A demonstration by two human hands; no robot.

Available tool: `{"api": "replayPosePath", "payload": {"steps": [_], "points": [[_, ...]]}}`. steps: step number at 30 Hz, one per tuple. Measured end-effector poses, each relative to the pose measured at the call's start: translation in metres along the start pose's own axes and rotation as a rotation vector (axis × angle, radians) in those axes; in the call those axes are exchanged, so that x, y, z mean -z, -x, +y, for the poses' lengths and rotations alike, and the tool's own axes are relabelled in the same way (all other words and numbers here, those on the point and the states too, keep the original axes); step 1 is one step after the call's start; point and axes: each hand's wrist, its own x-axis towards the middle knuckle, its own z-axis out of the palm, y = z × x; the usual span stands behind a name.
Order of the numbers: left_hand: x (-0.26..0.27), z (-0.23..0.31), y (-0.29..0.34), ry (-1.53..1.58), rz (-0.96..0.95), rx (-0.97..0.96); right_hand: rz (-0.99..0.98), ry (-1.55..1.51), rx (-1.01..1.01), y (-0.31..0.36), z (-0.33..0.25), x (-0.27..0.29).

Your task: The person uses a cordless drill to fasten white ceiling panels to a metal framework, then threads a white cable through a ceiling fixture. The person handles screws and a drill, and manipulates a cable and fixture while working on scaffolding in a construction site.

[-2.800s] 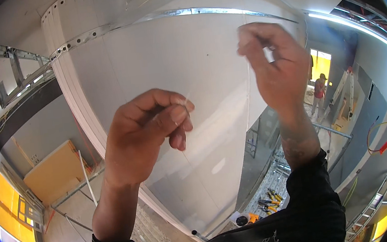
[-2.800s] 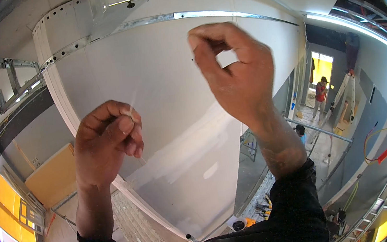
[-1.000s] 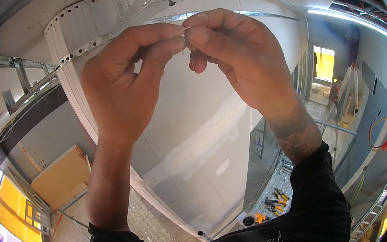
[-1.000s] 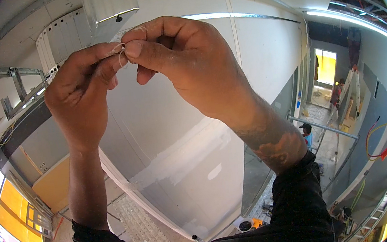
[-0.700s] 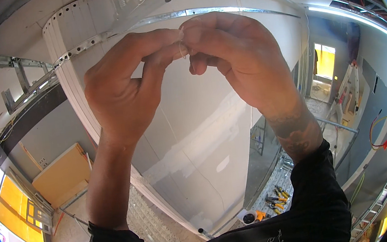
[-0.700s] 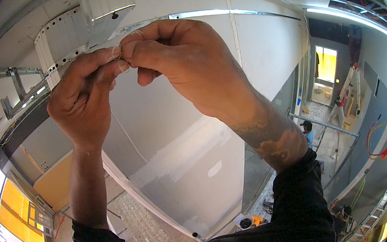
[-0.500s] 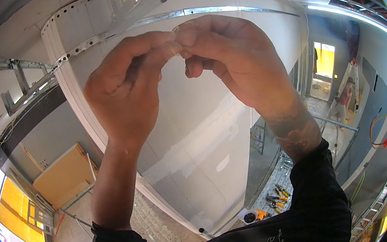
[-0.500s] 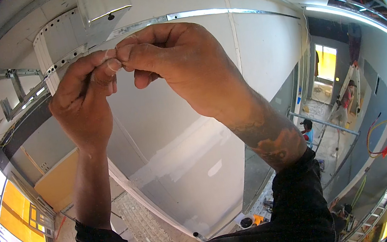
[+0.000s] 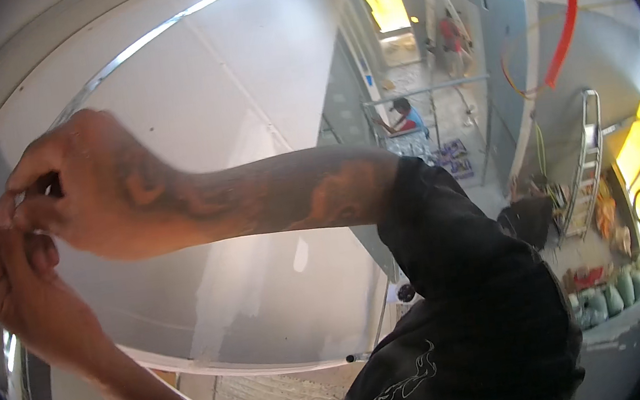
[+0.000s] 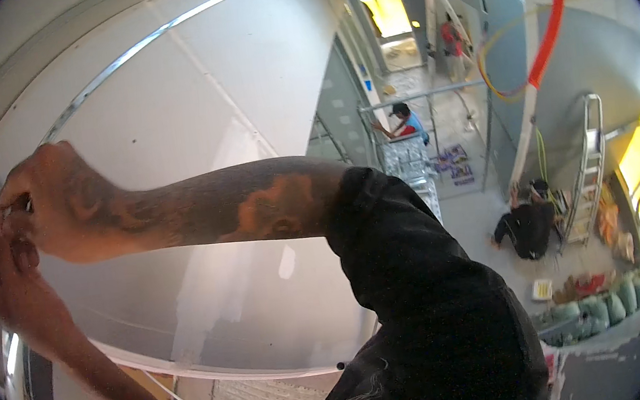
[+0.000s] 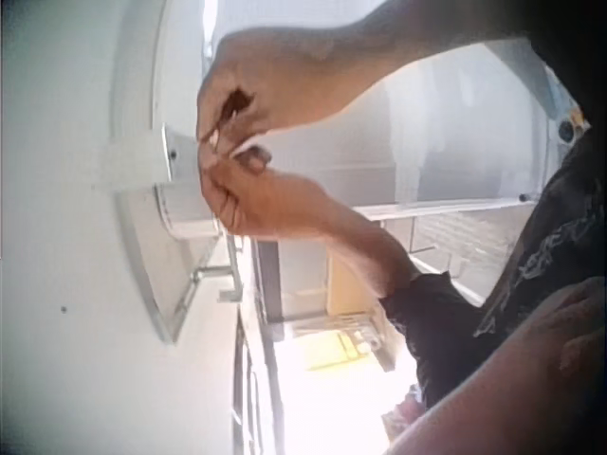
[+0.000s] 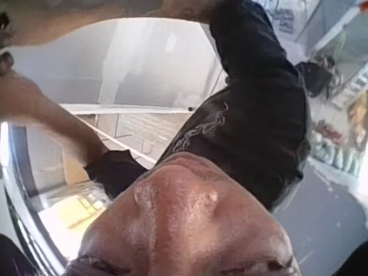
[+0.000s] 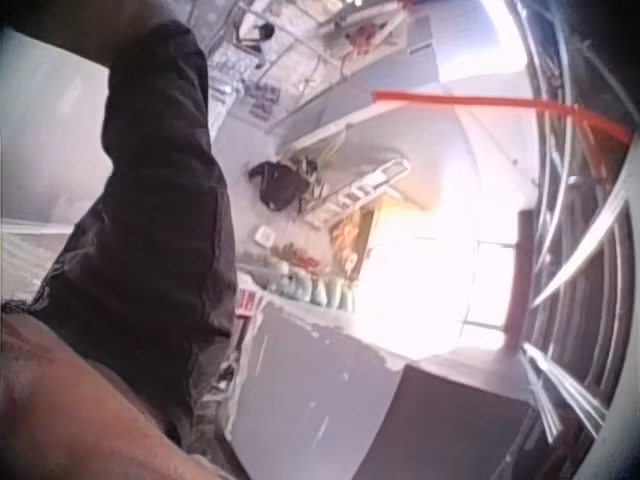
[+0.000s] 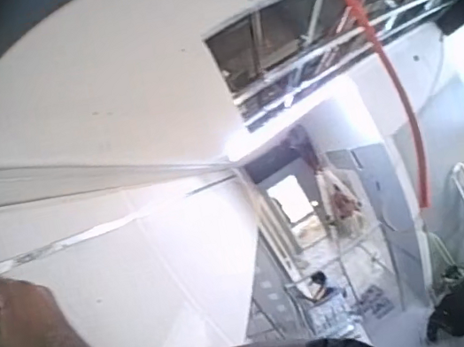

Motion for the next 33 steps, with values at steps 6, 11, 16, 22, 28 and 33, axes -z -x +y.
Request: {"api": "replayPosePath", "payload": {"steps": [6, 11, 16, 22, 28, 33], "points": [[0.0, -0.011, -0.004, 0.002, -0.019, -0.089, 0.032, 0.064, 0.011, -0.005, 0.003, 0.004], [0.002, -0.013, -0.002, -0.046, -0.058, -0.164, 0.024, -0.037, -0.098, -0.009, -0.004, 0.008], [-0.011, 0.006, 0.009, 0.054, -0.051, -0.11, -0.083, -0.212, -0.576, -0.01, -0.024, 0.018], [-0.023, 0.025, 0.014, 0.411, -0.096, 0.023, -0.049, -0.45, -0.543, -0.003, -0.016, 0.015], [-0.019, 0.029, 0.016, 0.467, -0.104, 0.158, -0.029, -0.597, -0.595, 0.003, -0.004, 0.007], [-0.011, 0.023, 0.012, 0.586, -0.145, 0.246, -0.096, -0.7, -0.62, 0.001, -0.001, 0.006]]}}
